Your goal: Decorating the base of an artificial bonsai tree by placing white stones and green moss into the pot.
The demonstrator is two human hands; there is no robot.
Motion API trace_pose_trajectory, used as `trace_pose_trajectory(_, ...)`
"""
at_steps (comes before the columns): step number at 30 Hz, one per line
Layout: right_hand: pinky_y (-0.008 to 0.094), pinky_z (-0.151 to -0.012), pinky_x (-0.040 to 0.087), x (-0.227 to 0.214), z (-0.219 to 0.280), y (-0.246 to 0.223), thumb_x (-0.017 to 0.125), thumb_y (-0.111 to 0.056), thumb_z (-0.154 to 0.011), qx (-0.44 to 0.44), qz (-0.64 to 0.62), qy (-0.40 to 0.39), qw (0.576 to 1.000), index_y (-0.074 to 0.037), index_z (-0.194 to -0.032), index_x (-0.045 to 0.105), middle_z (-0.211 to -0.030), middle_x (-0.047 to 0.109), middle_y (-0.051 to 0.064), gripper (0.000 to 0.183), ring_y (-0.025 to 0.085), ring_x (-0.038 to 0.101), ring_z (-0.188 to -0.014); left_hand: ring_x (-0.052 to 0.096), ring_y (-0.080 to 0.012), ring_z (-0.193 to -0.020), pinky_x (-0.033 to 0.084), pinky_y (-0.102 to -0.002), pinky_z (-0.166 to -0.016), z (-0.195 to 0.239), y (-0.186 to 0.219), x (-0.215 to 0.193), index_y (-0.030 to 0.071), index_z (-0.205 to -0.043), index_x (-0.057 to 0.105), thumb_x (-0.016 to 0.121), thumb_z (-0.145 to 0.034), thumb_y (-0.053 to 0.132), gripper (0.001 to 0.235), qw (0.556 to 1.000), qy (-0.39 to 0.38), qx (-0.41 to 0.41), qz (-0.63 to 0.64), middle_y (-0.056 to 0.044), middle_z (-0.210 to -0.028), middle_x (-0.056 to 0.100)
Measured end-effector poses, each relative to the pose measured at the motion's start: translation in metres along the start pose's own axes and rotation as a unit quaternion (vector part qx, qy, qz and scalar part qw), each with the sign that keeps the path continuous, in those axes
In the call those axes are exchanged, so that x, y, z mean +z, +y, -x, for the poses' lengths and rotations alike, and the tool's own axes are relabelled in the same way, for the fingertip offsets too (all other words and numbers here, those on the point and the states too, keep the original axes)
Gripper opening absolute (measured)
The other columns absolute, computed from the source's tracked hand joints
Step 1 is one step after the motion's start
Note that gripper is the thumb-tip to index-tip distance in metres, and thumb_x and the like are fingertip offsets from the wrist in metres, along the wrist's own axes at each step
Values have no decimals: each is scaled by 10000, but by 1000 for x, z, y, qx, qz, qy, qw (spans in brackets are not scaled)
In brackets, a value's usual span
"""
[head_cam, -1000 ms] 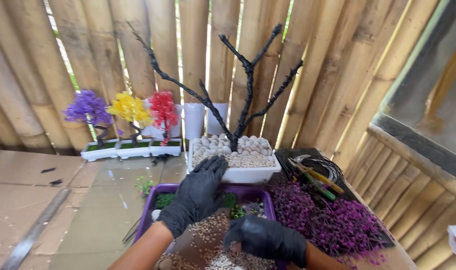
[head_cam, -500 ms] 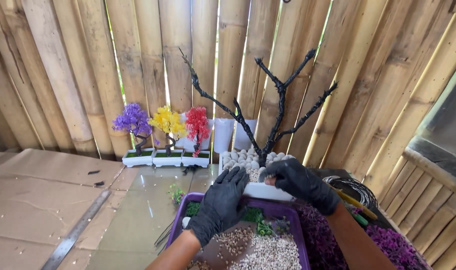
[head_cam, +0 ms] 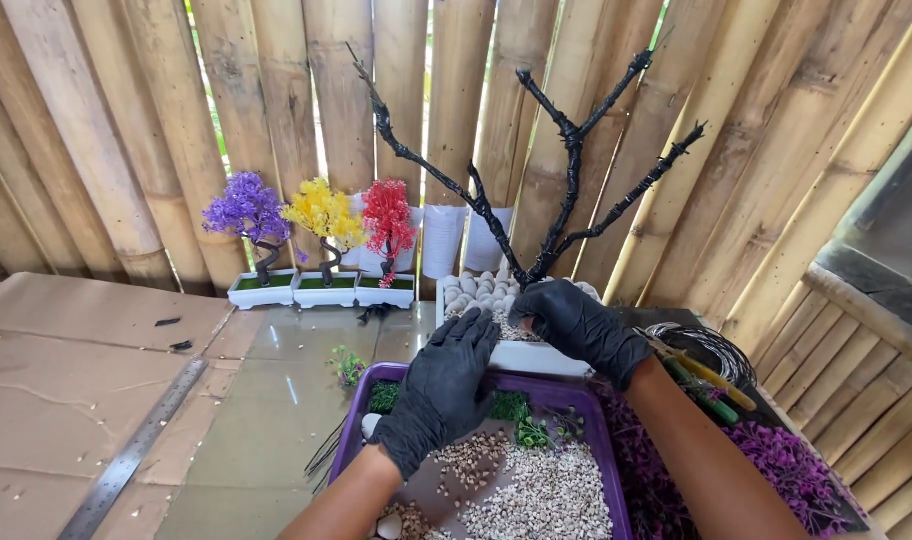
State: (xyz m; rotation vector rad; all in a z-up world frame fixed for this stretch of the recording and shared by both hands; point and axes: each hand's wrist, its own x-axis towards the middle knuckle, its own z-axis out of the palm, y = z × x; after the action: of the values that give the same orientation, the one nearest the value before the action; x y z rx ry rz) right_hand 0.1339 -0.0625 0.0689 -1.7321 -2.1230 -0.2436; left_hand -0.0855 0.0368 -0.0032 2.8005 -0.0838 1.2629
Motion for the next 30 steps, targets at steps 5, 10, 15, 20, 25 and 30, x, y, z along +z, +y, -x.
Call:
trace_pose_trajectory(5, 386, -717, 539, 24, 7, 30, 668, -236, -889, 47, 53, 36, 997, -207, -873, 732, -835, 726, 0, 73, 260, 711, -816, 455, -431, -1417, 278, -525, -1227, -3, -1, 10, -23, -1481, 470, 696, -764, 329, 830, 998, -37, -23, -39, -263, -1502, 511)
trace_pose_trajectory(10, 381, -754, 575, -7, 18, -8, 663, -309, -944, 87, 32, 64, 994, -224, -901, 720, -848, 723, 26, 111, 355, 690, -890, 445, -417, -1427, 258, -541, -1224, -9, 4, 13, 29, -1507, 478, 723, -698, 319, 893, 998, -43, -22, -36, -190, -1523, 527)
trace_pose_trajectory(15, 386, -761, 593, -17, 65, -61, 687, -284, -928, 83, -93, -14, 992, -207, -871, 722, -815, 747, 41, 103, 322, 741, -854, 436, -426, -1437, 256, -561, -1236, -20, -6, 25, 51, -1560, 419, 727, -697, 303, 950, 998, -27, -17, -47, -176, -1564, 495)
trace_pose_trajectory(20, 491, -915, 537, 11, 94, -94, 703, -318, -950, 118, -163, -147, 968, -126, -1058, 739, -1034, 740, 133, 223, 410, 666, -1056, 433, -399, -1446, 251, -555, -1240, -27, -12, 51, 75, -1555, 432, 701, -722, 347, 916, 998, -34, 3, -49, -154, -1571, 490)
trace_pose_trajectory(25, 561, -935, 566, 13, 94, -77, 709, -313, -958, 148, -190, -100, 965, -142, -1192, 751, -1124, 757, 194, 292, 461, 676, -1101, 423, -376, -1461, 242, -560, -1238, -20, -16, 63, 92, -1530, 466, 651, -720, 396, 885, 995, -74, 5, -60, -137, -1548, 516)
trace_pose_trajectory(30, 447, -1133, 418, -1, 65, -48, 696, -467, -941, 94, 114, 86, 985, -208, -1454, 553, -1350, 650, 111, 592, 322, 559, -1317, 379, -428, -1464, 233, -581, -1220, -12, -18, 49, 42, -1570, 390, 651, -772, 332, 888, 994, -80, 3, -77, -211, -1585, 445)
